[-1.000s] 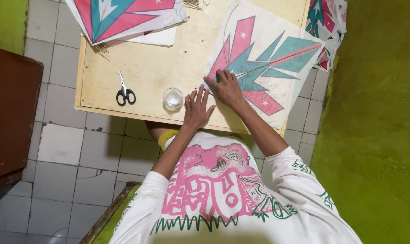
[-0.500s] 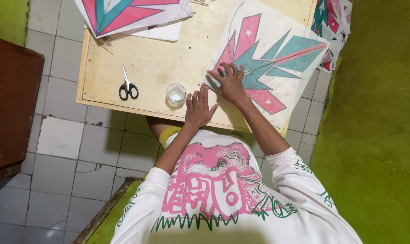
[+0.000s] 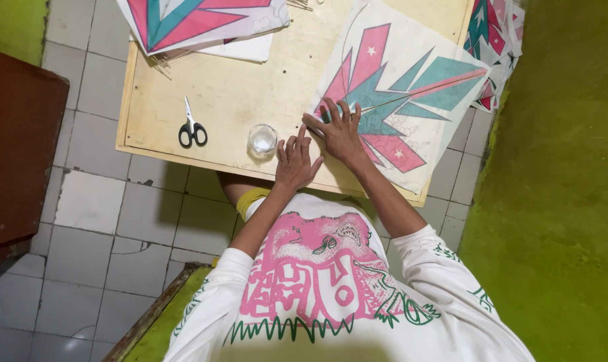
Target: Assembling a kite by applying glue to the paper edges and folding them over the bamboo frame.
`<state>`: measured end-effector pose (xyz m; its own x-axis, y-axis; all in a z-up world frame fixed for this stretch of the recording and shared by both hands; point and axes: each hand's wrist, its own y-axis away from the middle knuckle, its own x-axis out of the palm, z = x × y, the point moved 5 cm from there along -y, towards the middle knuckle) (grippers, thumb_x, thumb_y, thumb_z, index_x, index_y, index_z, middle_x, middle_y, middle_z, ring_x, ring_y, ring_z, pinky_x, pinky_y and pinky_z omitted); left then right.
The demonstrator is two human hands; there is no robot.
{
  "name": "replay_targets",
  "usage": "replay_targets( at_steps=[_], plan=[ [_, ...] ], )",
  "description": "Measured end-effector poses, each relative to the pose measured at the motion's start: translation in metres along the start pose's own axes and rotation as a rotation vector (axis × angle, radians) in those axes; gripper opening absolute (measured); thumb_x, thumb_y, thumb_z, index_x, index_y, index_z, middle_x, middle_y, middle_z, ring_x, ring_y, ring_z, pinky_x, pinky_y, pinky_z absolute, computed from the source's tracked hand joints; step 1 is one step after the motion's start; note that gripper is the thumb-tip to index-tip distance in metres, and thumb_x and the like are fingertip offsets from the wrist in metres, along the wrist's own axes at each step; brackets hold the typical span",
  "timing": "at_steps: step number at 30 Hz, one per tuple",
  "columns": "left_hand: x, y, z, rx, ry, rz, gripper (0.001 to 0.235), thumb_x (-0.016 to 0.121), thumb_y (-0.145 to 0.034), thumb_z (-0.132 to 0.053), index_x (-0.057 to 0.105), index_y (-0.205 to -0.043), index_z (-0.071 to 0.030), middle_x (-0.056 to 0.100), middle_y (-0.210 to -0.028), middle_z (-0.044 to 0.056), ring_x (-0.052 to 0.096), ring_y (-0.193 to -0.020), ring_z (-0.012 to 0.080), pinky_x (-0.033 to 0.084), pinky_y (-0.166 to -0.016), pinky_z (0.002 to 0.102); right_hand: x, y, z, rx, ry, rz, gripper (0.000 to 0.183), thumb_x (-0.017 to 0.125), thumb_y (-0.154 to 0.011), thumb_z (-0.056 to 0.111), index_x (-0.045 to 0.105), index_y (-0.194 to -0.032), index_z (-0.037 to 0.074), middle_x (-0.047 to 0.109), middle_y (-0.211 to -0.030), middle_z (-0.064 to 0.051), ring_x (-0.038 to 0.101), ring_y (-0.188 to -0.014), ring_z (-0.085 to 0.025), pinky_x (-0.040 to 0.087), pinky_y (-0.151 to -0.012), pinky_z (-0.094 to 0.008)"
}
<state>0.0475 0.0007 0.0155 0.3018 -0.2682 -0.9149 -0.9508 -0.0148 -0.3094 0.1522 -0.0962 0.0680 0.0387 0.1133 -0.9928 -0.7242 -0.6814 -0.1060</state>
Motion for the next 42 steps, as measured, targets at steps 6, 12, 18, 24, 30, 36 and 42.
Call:
replay_targets(
  at_steps=[6,12,18,24,30,36,42],
  plan=[
    [-0.014,-0.004,-0.003,0.013,-0.023,-0.019,0.056,0.054,-0.097,-0.058,0.05,-0.125,-0.011,0.039,-0.158,0.017,0.04,-0.118,0.028,0.024,-0.105,0.052,0.006,0.006,0.001,-0.007,0.011,0.033,0.044,0.058,-0.101,0.026,0.059,-0.137,0.051,0.037,-0.16,-0.008,0.027,-0.145,-0.038,0.02,-0.109,-0.078],
    [-0.011,-0.003,-0.001,0.002,0.015,0.029,0.056,0.048,-0.1,-0.06,0.046,-0.128,-0.011,0.034,-0.16,0.018,0.039,-0.117,0.0281,0.022,-0.105,0.053,0.009,0.007,-0.006,0.049,0.0,-0.036,0.047,0.068,-0.094,0.023,0.062,-0.136,0.044,0.037,-0.158,-0.013,0.028,-0.142,-0.041,0.018,-0.105,-0.078],
    [-0.008,-0.003,-0.001,-0.005,-0.029,0.071,0.065,0.044,-0.101,-0.063,0.045,-0.138,-0.009,0.033,-0.161,0.018,0.039,-0.118,0.0278,0.02,-0.105,0.053,0.023,0.001,-0.012,0.18,-0.09,0.017,0.057,0.068,-0.093,0.014,0.059,-0.141,0.044,0.035,-0.158,-0.015,0.025,-0.142,-0.045,0.018,-0.102,-0.083],
    [-0.021,-0.008,-0.004,-0.038,0.002,0.264,0.079,0.034,-0.104,-0.065,0.029,-0.162,-0.012,0.029,-0.163,0.016,0.034,-0.121,0.0278,0.017,-0.106,0.055,-0.001,0.003,-0.019,0.178,-0.076,-0.085,0.042,0.074,-0.091,0.03,0.067,-0.132,0.04,0.033,-0.159,-0.015,0.025,-0.139,-0.043,0.018,-0.1,-0.079],
    [-0.013,-0.008,-0.003,-0.068,-0.016,0.322,0.083,0.031,-0.104,-0.069,0.024,-0.164,-0.013,0.025,-0.164,0.015,0.03,-0.125,0.0285,0.017,-0.109,0.057,0.007,0.008,-0.014,0.088,0.026,-0.083,0.033,0.073,-0.091,0.027,0.072,-0.12,0.043,0.039,-0.159,-0.013,0.03,-0.141,-0.041,0.02,-0.103,-0.078],
    [-0.008,-0.006,-0.003,-0.085,-0.011,0.301,0.085,0.034,-0.102,-0.07,0.023,-0.165,-0.014,0.026,-0.164,0.014,0.032,-0.126,0.0276,0.019,-0.11,0.058,-0.009,0.005,-0.018,0.148,-0.038,-0.239,0.029,0.077,-0.089,0.037,0.073,-0.118,0.039,0.039,-0.156,-0.012,0.031,-0.137,-0.039,0.022,-0.101,-0.072],
    [-0.014,-0.009,-0.006,-0.097,-0.049,0.278,0.088,0.034,-0.102,-0.072,0.024,-0.164,-0.011,0.028,-0.162,0.013,0.032,-0.122,0.0264,0.019,-0.108,0.057,0.018,0.019,-0.02,0.096,0.005,-0.274,0.019,0.076,-0.089,0.034,0.074,-0.106,0.041,0.048,-0.146,-0.01,0.036,-0.132,-0.037,0.024,-0.099,-0.069]
  ],
)
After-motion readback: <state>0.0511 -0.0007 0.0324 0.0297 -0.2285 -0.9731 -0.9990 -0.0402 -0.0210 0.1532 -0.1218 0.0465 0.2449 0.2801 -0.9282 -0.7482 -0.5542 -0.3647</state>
